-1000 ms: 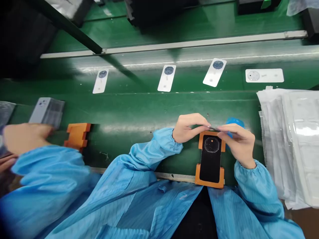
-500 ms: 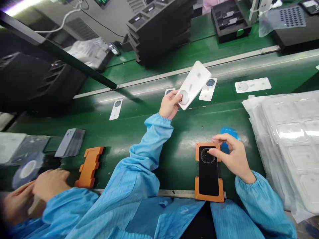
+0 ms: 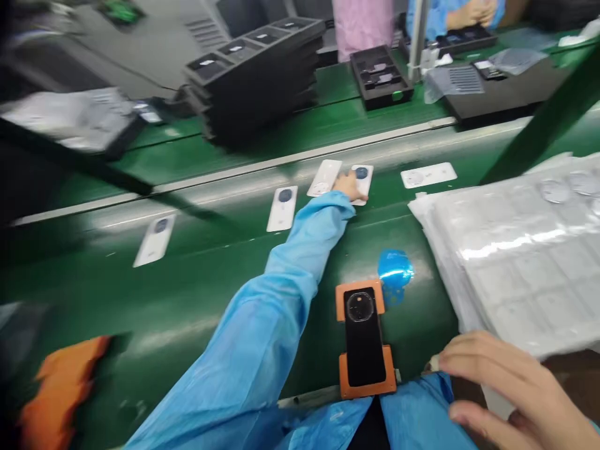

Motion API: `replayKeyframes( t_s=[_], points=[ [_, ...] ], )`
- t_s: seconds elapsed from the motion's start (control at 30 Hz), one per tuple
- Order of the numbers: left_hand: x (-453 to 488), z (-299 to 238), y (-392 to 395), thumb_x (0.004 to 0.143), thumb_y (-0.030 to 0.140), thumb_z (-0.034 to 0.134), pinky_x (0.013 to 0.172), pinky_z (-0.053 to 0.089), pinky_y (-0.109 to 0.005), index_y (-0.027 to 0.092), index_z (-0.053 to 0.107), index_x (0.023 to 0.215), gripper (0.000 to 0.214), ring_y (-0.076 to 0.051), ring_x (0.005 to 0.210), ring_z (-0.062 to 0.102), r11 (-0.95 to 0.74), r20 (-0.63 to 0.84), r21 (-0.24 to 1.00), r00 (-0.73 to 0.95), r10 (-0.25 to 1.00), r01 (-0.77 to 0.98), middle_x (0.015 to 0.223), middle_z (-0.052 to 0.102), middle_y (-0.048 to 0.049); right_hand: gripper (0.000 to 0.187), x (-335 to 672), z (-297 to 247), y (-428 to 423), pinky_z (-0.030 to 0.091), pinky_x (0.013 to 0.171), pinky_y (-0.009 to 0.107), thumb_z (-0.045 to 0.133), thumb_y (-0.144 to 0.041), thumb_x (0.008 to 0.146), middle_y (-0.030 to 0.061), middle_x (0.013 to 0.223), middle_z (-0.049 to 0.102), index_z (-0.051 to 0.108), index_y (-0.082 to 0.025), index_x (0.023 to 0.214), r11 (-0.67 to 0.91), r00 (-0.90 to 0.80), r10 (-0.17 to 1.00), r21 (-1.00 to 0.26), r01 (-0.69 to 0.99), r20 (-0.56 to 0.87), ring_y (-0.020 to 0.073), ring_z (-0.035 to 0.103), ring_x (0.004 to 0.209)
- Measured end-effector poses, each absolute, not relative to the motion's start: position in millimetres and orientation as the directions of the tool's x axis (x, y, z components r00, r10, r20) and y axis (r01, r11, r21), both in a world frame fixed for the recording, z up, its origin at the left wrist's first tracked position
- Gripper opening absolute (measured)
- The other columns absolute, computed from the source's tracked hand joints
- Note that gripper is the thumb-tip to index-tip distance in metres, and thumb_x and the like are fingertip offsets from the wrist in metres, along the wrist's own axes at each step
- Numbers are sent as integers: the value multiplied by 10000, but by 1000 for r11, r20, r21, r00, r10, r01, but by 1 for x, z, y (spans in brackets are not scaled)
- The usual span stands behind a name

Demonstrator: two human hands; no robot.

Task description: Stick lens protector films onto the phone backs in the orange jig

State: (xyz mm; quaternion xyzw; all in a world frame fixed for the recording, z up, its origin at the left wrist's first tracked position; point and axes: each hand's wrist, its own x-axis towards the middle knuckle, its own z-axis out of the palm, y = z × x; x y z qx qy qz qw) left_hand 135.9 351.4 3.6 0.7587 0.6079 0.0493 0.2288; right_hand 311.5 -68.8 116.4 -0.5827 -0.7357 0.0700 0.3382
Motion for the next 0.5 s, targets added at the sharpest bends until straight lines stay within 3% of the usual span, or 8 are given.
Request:
replayKeyframes(
  t_s=[0.1,0.2,0.3,0.37,0.5],
  points=[
    [138,-1,361,487,164,1023,1208,318,-642,67,425,1385,1084,-529,1450,380,-64,-179,479,168,969,875,1517,409,-321,411,342,128,-59,600,818,354,610,-595,974,133,1045,758,760,-215,1022,178,8,899,-382,907,438,281,728,1018],
    [133,-9,369,539,230,1017,1196,278,-728,61,374,1362,1058,-533,1458,350,-52,-177,520,167,970,852,1535,371,-317,422,395,136,-48,576,748,343,625,-604,962,133,1019,766,761,-209,1022,50,82,924,-330,943,374,267,733,935],
    [133,-7,369,579,300,1003,1152,381,-676,93,333,1373,1059,-510,1432,412,-9,-251,466,142,958,885,1514,385,-314,434,458,140,-20,542,710,339,682,-596,918,120,1055,773,756,-195,1069,-181,237,960,-315,932,147,252,722,876],
    [136,-1,367,575,263,994,1116,431,-633,117,344,1381,1045,-521,1429,422,-1,-280,416,129,951,909,1507,393,-321,397,498,139,11,501,750,350,680,-531,922,132,1069,765,753,-169,1067,-360,383,923,-259,896,45,243,695,872],
    [140,8,369,504,145,979,1107,428,-597,159,413,1310,984,-519,1428,419,-7,-280,390,126,952,921,1477,450,-274,315,547,133,73,427,722,332,722,-384,867,144,947,751,753,-104,1009,-441,466,883,-255,861,48,184,629,761]
  ],
)
